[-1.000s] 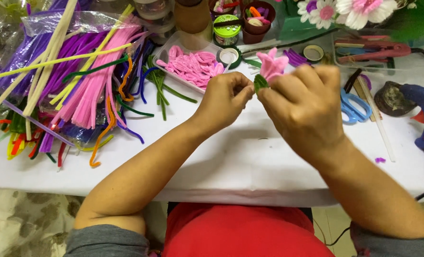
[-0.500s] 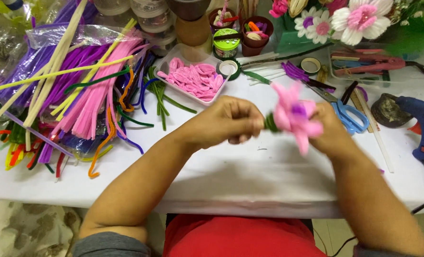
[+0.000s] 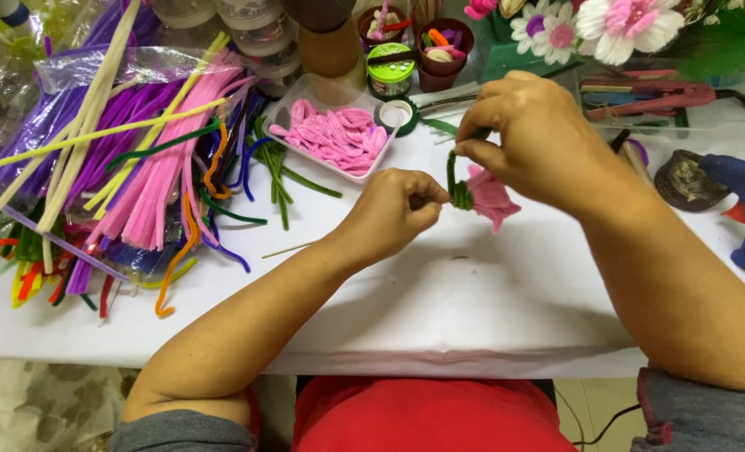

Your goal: The person assembles a craft flower by attaching green pipe cleaner leaves to the stem, applying hot glue to secure components, and wrapping the stem with green floral tape.

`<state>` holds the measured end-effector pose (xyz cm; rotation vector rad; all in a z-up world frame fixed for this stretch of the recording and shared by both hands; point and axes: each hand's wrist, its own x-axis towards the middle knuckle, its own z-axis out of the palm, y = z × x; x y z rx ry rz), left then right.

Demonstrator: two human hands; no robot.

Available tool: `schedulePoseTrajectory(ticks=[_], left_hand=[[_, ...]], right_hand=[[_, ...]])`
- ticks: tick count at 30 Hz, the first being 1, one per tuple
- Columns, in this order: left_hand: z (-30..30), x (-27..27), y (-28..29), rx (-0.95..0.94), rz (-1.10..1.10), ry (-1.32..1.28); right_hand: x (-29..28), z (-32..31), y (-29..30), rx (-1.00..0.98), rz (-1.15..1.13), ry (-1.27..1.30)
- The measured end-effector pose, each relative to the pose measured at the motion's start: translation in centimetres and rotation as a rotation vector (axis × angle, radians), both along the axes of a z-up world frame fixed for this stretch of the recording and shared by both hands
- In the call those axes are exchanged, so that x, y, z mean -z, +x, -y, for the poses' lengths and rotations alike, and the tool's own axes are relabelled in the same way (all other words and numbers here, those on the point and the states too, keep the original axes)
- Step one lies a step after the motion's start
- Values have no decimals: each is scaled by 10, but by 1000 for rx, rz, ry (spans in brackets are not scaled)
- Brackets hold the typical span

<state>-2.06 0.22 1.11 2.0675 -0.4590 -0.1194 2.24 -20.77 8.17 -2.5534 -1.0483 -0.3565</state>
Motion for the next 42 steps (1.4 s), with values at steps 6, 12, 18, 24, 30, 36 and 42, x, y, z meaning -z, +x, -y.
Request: schedulePoseTrajectory(ticks=[6, 12, 18, 24, 30, 36, 42], left_hand=[[-5, 10, 21, -82, 263, 61], [-8, -12, 16, -212, 267, -56], [-4, -19, 4, -220, 365, -128], [7, -31, -17, -166, 624, -162], [13, -51, -59, 17, 762, -56], [18, -37, -68, 246, 795, 305], [28, -13, -52, 44, 1017, 561]], right_hand=[[1, -18, -41, 35, 303, 20], [15, -15, -86, 137, 507, 70], [63, -2, -94, 152, 303, 374], [79, 6, -75, 226, -411, 793], [106, -11, 8, -350, -626, 835], [34, 60, 17, -141, -1051, 435], [-11, 44, 6, -146, -428, 178]])
